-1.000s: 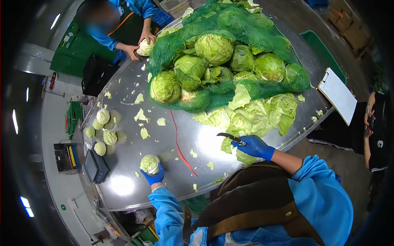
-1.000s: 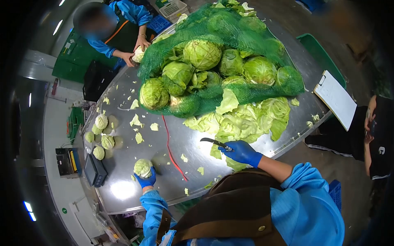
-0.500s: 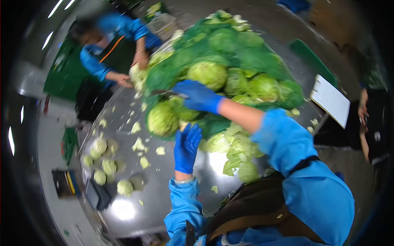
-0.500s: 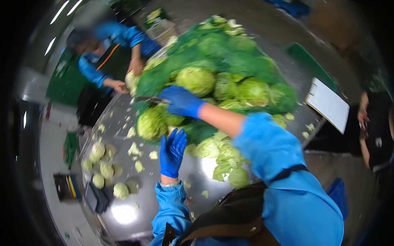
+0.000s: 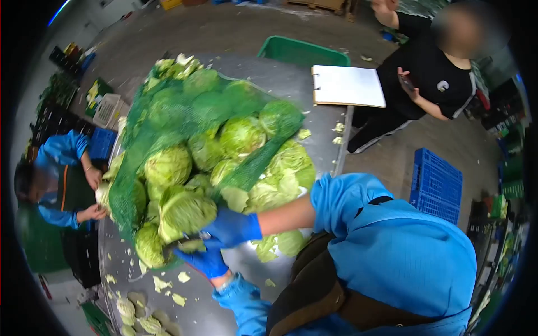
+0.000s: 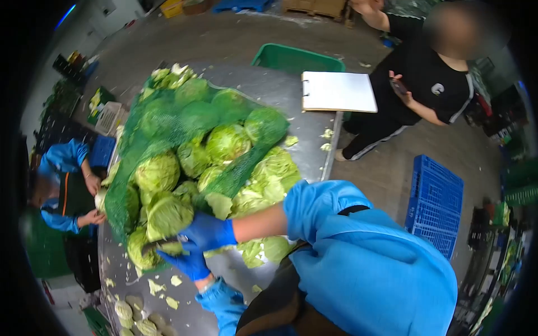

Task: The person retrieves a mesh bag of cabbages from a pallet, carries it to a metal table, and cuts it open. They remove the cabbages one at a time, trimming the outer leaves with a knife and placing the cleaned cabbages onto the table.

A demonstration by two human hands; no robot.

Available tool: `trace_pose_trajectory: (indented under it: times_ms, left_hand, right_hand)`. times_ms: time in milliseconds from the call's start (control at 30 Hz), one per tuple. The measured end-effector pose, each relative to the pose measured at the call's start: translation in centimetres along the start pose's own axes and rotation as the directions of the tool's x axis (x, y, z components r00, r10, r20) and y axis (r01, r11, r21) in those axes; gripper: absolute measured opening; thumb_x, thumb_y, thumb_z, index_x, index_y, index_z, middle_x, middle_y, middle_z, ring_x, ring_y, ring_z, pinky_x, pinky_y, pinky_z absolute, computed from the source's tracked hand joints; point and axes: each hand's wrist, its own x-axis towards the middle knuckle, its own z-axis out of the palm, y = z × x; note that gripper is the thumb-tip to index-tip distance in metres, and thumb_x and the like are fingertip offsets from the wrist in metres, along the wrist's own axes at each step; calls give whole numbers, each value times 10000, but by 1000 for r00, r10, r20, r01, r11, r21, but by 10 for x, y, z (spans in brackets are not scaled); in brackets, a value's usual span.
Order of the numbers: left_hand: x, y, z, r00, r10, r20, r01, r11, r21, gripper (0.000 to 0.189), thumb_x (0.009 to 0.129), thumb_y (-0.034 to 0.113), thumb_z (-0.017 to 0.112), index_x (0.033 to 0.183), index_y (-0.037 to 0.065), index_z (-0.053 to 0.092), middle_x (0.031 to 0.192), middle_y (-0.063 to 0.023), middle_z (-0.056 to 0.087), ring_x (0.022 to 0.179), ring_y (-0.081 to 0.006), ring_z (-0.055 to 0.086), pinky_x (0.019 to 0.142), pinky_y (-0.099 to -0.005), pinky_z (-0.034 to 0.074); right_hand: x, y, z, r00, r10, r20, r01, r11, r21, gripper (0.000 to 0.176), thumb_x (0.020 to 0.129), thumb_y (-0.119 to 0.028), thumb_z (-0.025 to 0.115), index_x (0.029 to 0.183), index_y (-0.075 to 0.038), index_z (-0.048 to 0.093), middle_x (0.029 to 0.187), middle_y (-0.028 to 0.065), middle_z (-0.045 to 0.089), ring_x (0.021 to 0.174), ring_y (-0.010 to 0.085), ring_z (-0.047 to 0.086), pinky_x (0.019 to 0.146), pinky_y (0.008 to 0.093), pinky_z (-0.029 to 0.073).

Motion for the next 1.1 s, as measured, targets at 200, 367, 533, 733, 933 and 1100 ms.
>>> trace_pose_trajectory:
  times_ms: [200, 367, 533, 733, 933, 1100]
  left_hand:
    - [-110, -7, -39, 987, -28, -160, 111, 835, 539, 714, 928, 399, 562, 1466, 17, 290, 1455, -154, 398, 1330, -319, 402, 1122, -433, 313]
    - [-134, -46, -122, 978, 185, -99, 63, 191, 980, 774, 834, 275, 727, 1425, -28, 329, 1411, -187, 422, 1275, -307, 441, 1086, -431, 353]
    - [-135, -36, -81, 975, 200, 100, -93, -43, 995, 678, 812, 173, 752, 1347, -73, 415, 1336, -186, 488, 1203, -279, 489, 1042, -400, 385]
    - [-125, -38, -52, 982, 47, 182, -187, 161, 969, 577, 822, 59, 706, 1332, -66, 465, 1313, -162, 531, 1173, -255, 517, 1026, -367, 393]
    - [-120, -55, -88, 895, 347, 281, -258, -111, 960, 776, 799, 107, 767, 1433, -35, 343, 1454, -157, 402, 1286, -253, 417, 1093, -394, 323]
    - [-120, -39, -89, 999, 35, 9, -16, 189, 982, 838, 770, 93, 784, 1459, 0, 316, 1442, -147, 392, 1296, -251, 401, 1096, -361, 319]
  right_hand:
    - [-108, -16, -39, 762, 564, 317, -624, 772, 125, 302, 811, -225, 599, 1046, -35, 584, 870, 203, 619, 796, 378, 609, 695, 451, 462]
    - [-172, 8, -16, 729, 584, 356, -655, 746, 119, 428, 813, -206, 591, 1212, -56, 565, 979, 201, 624, 927, 353, 621, 817, 429, 480]
    - [-155, 7, -3, 761, 430, 486, -538, 836, 103, 771, 756, -384, 746, 1384, -70, 428, 1306, 176, 483, 1191, 354, 510, 977, 418, 428]
    - [-137, 32, 30, 764, 532, 365, -585, 809, 47, 517, 727, -293, 745, 1174, -84, 590, 1071, 181, 642, 978, 383, 618, 836, 451, 492]
    - [-143, 52, 32, 703, 708, 66, -696, 704, -140, 403, 770, -335, 683, 1065, -61, 662, 1040, 188, 660, 972, 371, 625, 850, 441, 499]
    - [-185, 83, 15, 686, 714, 140, -683, 698, -215, 328, 798, -169, 635, 1104, -52, 652, 1078, 199, 652, 988, 387, 615, 877, 448, 491]
